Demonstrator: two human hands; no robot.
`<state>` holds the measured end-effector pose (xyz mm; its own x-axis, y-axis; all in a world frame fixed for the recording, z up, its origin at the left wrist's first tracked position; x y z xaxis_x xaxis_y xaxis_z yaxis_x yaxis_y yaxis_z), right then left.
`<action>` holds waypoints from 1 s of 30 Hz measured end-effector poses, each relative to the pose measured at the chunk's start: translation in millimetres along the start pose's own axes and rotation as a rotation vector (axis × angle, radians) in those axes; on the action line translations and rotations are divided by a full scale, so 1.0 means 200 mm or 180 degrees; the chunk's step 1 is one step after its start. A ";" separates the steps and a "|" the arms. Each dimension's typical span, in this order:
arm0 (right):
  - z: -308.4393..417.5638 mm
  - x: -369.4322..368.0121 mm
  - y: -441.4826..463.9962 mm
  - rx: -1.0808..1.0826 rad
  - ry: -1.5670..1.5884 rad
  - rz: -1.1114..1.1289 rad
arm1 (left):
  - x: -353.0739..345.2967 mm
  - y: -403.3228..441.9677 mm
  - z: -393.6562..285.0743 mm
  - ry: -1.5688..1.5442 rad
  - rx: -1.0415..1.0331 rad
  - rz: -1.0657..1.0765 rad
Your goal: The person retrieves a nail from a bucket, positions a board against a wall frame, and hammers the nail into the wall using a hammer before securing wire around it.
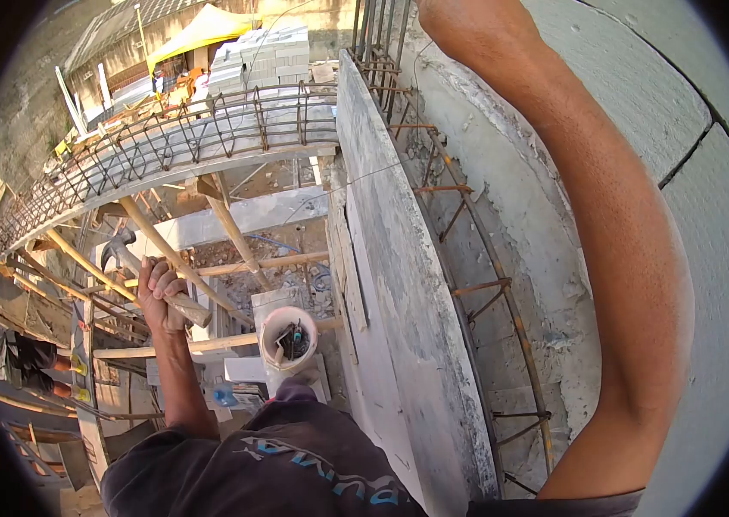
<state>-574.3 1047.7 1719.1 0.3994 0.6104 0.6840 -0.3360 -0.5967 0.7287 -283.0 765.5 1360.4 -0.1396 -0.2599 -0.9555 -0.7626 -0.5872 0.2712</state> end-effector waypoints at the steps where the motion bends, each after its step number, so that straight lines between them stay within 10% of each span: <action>1: -0.03 0.02 0.00 -0.0189 -0.0046 -0.0001 | 0.06 -0.02 -0.08 0.0156 -0.0076 -0.0073; 13: -0.30 0.11 0.03 -0.0362 -0.0353 -0.0341 | 0.80 -0.07 -0.68 0.0477 -0.0577 -0.1644; 20: -0.43 -0.17 0.29 -0.1944 0.1276 0.0015 | 0.87 0.12 -0.25 -0.0191 -0.0060 -0.1537; 27: -0.16 -0.16 0.31 -0.2391 0.0764 0.0944 | 0.77 0.26 0.00 0.1018 0.0005 -0.2305; 30: -0.67 0.12 0.46 -0.2362 0.1110 -0.0101 | 1.03 0.19 -0.13 0.1057 -0.0032 -0.2465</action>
<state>-709.7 1076.0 1806.7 0.1711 0.8211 0.5445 -0.8547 -0.1512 0.4967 -324.6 669.1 1178.1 0.6149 0.0082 -0.7886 -0.5605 -0.6989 -0.4442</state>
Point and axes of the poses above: each hand's wrist, its own y-axis towards the middle knuckle, its own x-axis out of the back of the hand, z = x × y, the point moved 2 cm from there along y, towards the middle knuckle
